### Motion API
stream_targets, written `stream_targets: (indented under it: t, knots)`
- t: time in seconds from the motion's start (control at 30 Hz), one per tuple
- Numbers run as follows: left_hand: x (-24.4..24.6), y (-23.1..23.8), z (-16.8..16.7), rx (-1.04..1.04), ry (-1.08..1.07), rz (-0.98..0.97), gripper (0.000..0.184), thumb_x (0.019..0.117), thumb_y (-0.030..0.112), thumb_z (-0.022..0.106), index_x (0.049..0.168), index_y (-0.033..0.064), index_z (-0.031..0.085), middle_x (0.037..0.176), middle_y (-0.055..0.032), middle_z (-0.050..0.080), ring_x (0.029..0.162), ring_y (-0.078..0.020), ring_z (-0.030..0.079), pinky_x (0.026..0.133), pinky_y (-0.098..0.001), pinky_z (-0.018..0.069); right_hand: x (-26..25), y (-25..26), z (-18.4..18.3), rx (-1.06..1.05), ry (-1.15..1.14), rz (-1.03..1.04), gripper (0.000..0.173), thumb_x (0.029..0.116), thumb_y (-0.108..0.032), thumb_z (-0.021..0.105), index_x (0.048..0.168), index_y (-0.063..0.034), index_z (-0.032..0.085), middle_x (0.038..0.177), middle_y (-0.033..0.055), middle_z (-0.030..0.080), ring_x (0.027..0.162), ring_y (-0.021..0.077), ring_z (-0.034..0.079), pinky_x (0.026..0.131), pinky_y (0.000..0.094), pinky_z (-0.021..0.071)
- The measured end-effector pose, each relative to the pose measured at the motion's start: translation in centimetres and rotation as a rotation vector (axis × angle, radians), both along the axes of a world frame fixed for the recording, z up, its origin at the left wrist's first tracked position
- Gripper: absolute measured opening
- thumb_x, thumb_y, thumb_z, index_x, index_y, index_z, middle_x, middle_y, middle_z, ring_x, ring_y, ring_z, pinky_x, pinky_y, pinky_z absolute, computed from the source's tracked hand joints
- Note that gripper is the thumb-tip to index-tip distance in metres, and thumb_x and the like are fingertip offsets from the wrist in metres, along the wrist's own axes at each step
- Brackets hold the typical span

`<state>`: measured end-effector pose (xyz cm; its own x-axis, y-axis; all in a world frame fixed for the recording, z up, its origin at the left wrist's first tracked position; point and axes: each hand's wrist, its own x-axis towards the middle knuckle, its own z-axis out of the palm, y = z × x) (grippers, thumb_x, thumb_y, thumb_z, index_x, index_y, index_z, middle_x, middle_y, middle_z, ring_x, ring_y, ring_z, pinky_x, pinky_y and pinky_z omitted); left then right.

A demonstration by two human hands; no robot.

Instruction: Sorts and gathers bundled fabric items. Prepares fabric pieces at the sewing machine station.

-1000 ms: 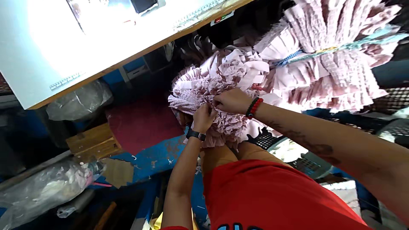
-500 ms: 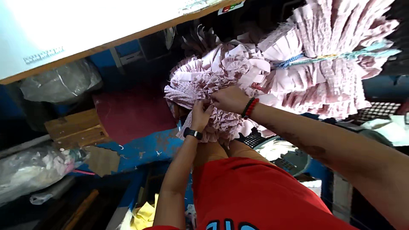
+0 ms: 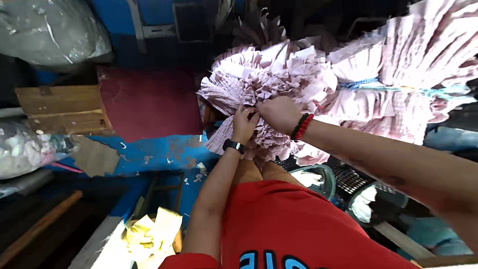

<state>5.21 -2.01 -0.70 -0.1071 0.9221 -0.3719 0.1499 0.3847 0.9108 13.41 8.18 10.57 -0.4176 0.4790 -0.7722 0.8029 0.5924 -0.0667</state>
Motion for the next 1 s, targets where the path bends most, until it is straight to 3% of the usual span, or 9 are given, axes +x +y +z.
stream_targets:
  t: [0.13,0.2,0.37,0.53,0.73,0.9,1.0]
  knots:
    - [-0.1,-0.1,1.2,0.004,-0.049,0.019,0.015,0.0949,0.009,0.07,0.109,0.0037,0.071,0.127,-0.0184,0.061,0.11,-0.0296,0.063,0.091,-0.0478,0.0552,1.8,1.8,-0.9,-0.066,0.113,-0.01,0.016,0.0964,-0.014,0.064,0.104,-0.0001,0.069,0.09,0.0247,0.07,0.088,0.0483,0.069,0.072,0.0677,0.0507]
    - [0.0,-0.4,1.3,0.024,-0.069,0.032,0.015,0.0945,0.007,0.07,0.109,0.0034,0.069,0.128,-0.0192,0.06,0.112,-0.0307,0.063,0.092,-0.0482,0.0547,3.7,2.6,-1.5,-0.085,0.211,0.03,0.014,0.0946,-0.018,0.067,0.099,-0.0053,0.07,0.083,0.0202,0.069,0.081,0.0447,0.069,0.067,0.0666,0.05]
    - [1.1,0.0,-0.9,0.119,-0.088,0.109,0.013,0.0918,0.012,0.072,0.103,0.0088,0.078,0.11,-0.0113,0.065,0.101,-0.0228,0.063,0.09,-0.0459,0.0524,6.2,3.0,-2.2,-0.051,0.322,0.086,0.013,0.0962,-0.022,0.065,0.099,-0.0108,0.071,0.079,0.0156,0.07,0.075,0.0406,0.069,0.064,0.0642,0.0504]
    - [-0.9,1.7,-1.4,0.295,0.046,-0.177,0.016,0.0953,0.015,0.067,0.104,0.0048,0.076,0.116,-0.0148,0.068,0.108,-0.0267,0.066,0.096,-0.047,0.0543,7.1,2.7,-2.8,-0.029,0.38,0.119,0.013,0.0946,-0.022,0.065,0.1,-0.0104,0.07,0.077,0.0155,0.069,0.071,0.0397,0.069,0.06,0.0617,0.0503]
    - [-3.1,4.9,0.4,0.213,0.279,-0.625,0.025,0.0951,0.022,0.067,0.109,0.0013,0.07,0.13,-0.0168,0.062,0.103,-0.0316,0.069,0.085,-0.0504,0.0579,5.7,2.1,-2.4,0.003,0.287,0.077,0.018,0.0941,-0.023,0.065,0.103,-0.0084,0.07,0.082,0.0189,0.069,0.076,0.0438,0.069,0.062,0.0635,0.0497]
    - [-2.8,5.0,0.8,0.191,0.419,-0.663,0.038,0.0945,0.031,0.068,0.113,-0.0018,0.068,0.132,-0.0201,0.06,0.097,-0.0336,0.07,0.079,-0.0502,0.0583,5.1,1.4,-2.4,0.056,0.291,0.059,0.018,0.0939,-0.022,0.064,0.102,-0.0071,0.07,0.08,0.0191,0.069,0.075,0.0435,0.069,0.06,0.063,0.0493]
    - [-2.3,4.5,0.4,0.195,0.435,-0.607,0.037,0.0933,0.029,0.069,0.113,-0.0019,0.068,0.128,-0.0203,0.062,0.096,-0.0339,0.07,0.079,-0.0495,0.0584,5.9,1.6,-2.6,0.039,0.339,0.08,0.017,0.0933,-0.023,0.066,0.103,-0.0096,0.071,0.078,0.0182,0.069,0.073,0.0432,0.069,0.06,0.0631,0.0496]
